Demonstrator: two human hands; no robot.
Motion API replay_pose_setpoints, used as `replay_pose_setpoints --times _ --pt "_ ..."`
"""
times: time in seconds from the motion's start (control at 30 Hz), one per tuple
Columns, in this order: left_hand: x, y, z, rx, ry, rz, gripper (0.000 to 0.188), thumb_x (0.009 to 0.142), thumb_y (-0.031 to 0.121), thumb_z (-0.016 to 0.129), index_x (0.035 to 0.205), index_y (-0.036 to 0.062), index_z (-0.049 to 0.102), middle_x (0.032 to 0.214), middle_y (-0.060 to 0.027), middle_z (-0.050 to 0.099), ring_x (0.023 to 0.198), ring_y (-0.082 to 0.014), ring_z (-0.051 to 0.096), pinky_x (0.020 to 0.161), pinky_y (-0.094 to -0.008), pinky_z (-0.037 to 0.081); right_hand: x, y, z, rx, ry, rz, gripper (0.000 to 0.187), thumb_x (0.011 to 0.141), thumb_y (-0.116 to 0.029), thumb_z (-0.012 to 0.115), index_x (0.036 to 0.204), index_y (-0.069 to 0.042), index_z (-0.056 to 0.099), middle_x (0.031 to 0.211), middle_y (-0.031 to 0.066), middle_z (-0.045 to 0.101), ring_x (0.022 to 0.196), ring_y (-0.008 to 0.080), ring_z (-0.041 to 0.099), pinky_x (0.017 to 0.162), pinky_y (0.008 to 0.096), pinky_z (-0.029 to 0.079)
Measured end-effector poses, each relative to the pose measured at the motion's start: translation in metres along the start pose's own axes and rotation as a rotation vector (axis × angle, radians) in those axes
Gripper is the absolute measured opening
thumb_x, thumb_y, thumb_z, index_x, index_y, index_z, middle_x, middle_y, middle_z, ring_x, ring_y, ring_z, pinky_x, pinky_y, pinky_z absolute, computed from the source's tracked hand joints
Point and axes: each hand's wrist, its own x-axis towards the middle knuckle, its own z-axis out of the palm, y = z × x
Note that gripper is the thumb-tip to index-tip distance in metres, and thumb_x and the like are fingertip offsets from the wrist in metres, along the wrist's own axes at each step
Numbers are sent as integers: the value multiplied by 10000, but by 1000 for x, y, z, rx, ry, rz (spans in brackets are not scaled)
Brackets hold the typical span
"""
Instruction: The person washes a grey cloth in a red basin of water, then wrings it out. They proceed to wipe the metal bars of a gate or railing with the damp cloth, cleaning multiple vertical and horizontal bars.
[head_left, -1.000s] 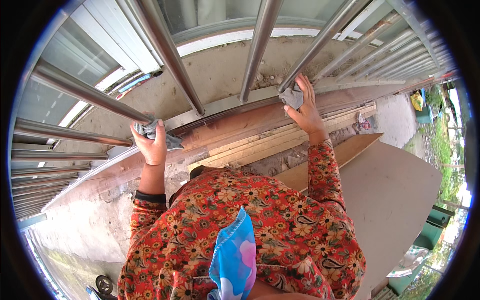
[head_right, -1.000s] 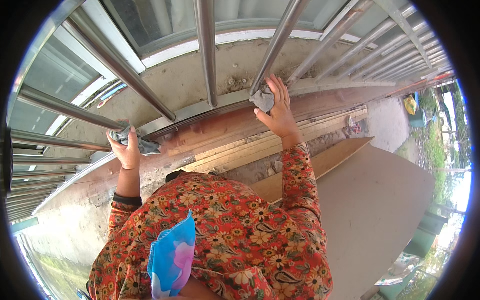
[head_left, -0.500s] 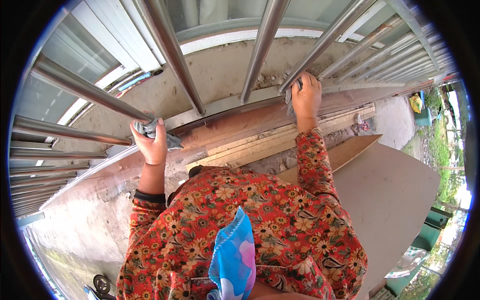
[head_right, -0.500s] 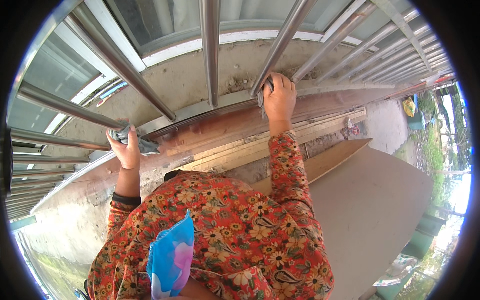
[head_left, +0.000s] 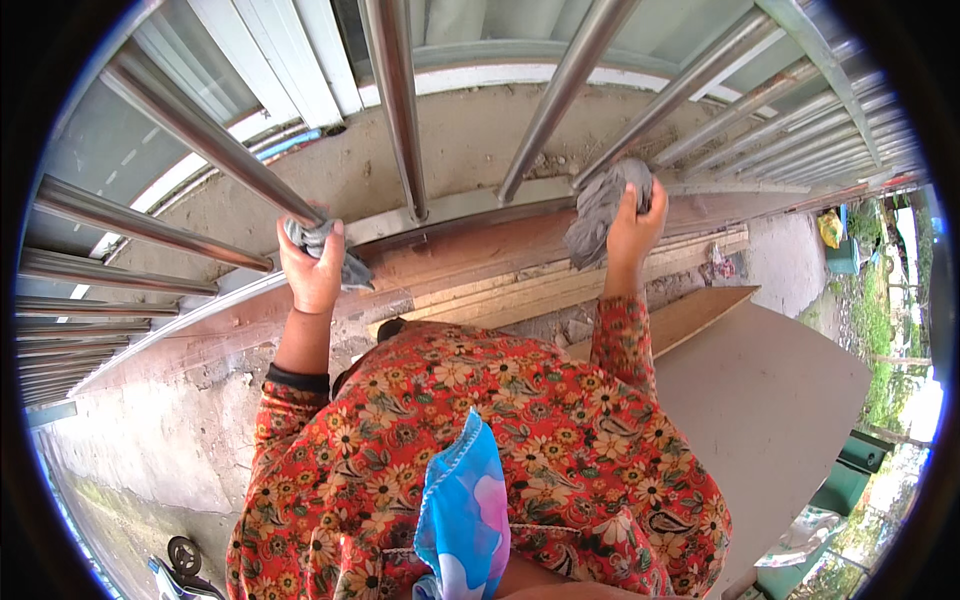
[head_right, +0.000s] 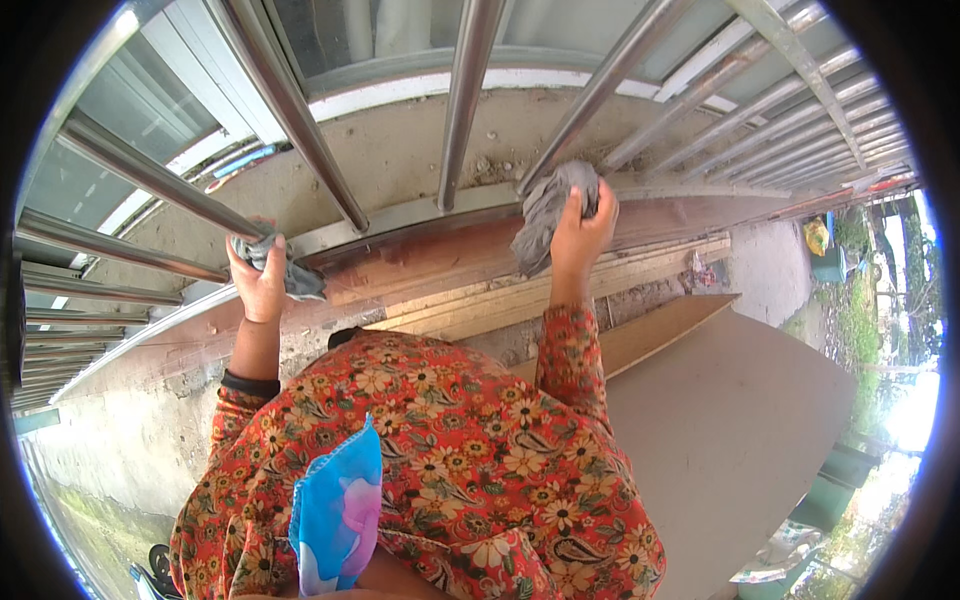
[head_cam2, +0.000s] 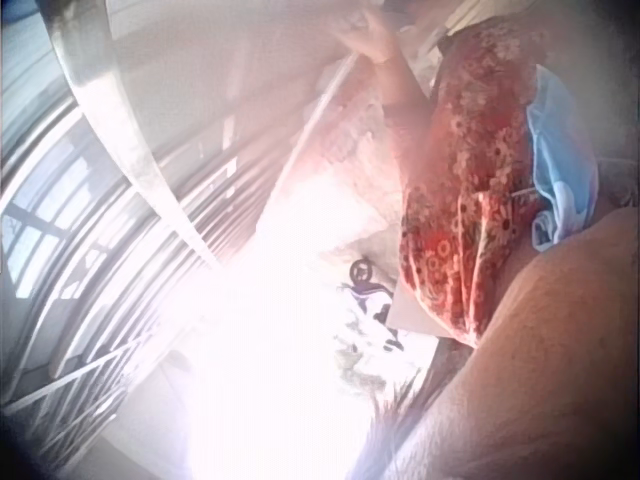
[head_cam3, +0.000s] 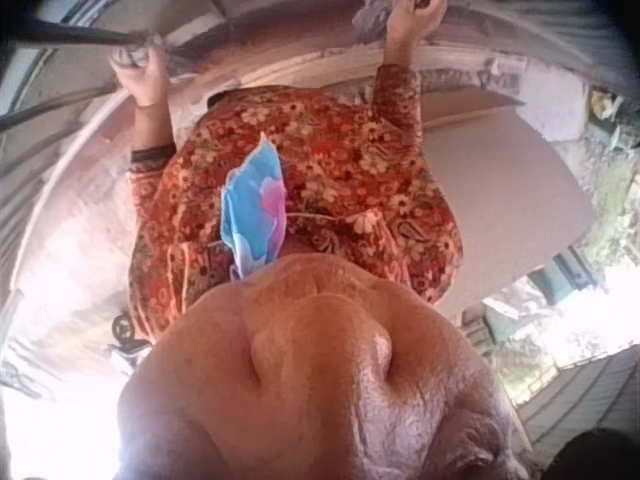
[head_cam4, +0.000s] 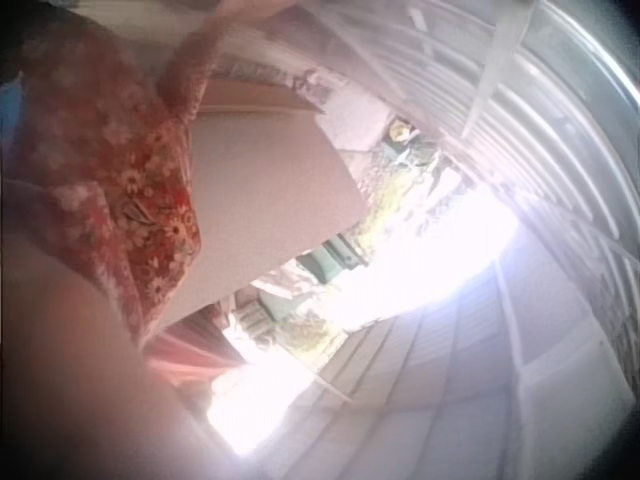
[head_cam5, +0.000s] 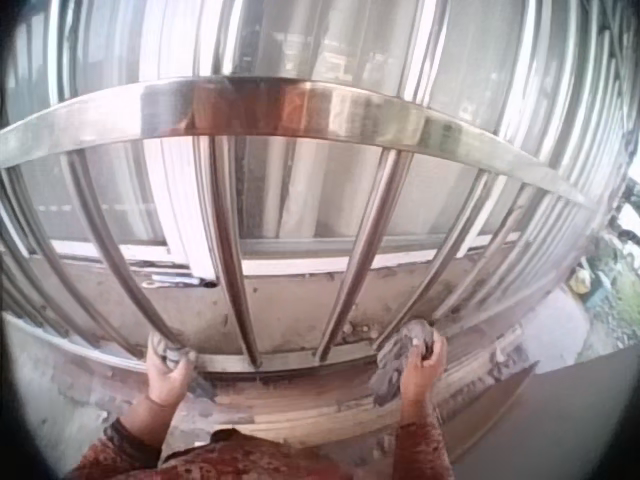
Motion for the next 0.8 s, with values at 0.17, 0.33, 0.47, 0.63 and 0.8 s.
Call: replay_pose_setpoints --times 0.17,0.33,0.47,0.63,0.8 --pt "1 1 0 -9 -21 10 360 841 60 701 1143 35 508 1047 -43 596 915 -110 550 842 -264 457 -7 -3 13 -249 -278 -191 354 821 -90 679 1160 -54 581 1161 181 535 1046 391 534 908 455 458" --pt "3 -2 -2 -29 -17 -21 360 821 83 732 1111 44 522 954 -18 570 858 -96 528 789 -253 455 -36 -16 2 -86 -213 79 342 846 -105 673 1164 -27 573 1153 186 539 1068 362 534 926 432 447" --pt "5 -6 -4 -93 -68 -56 375 817 89 738 1113 45 512 925 -2 549 825 -85 496 760 -246 444 -60 -45 -6 150 -264 359 354 867 -126 672 1175 5 558 1142 185 539 1063 342 539 918 415 453" --pt "5 -4 -6 13 -106 -19 434 820 113 740 1156 16 484 937 -32 553 835 -115 506 776 -277 457 -47 -72 13 0 -168 -229 355 842 -92 674 1181 -44 583 1172 165 553 1052 349 543 921 415 451" --pt "4 5 -15 105 -231 62 575 788 154 773 1230 -4 440 1060 -134 532 941 -230 548 872 -358 453 -59 -72 43 -245 -308 -284 412 747 -44 699 1145 -41 591 1139 135 575 1043 364 547 911 453 455"
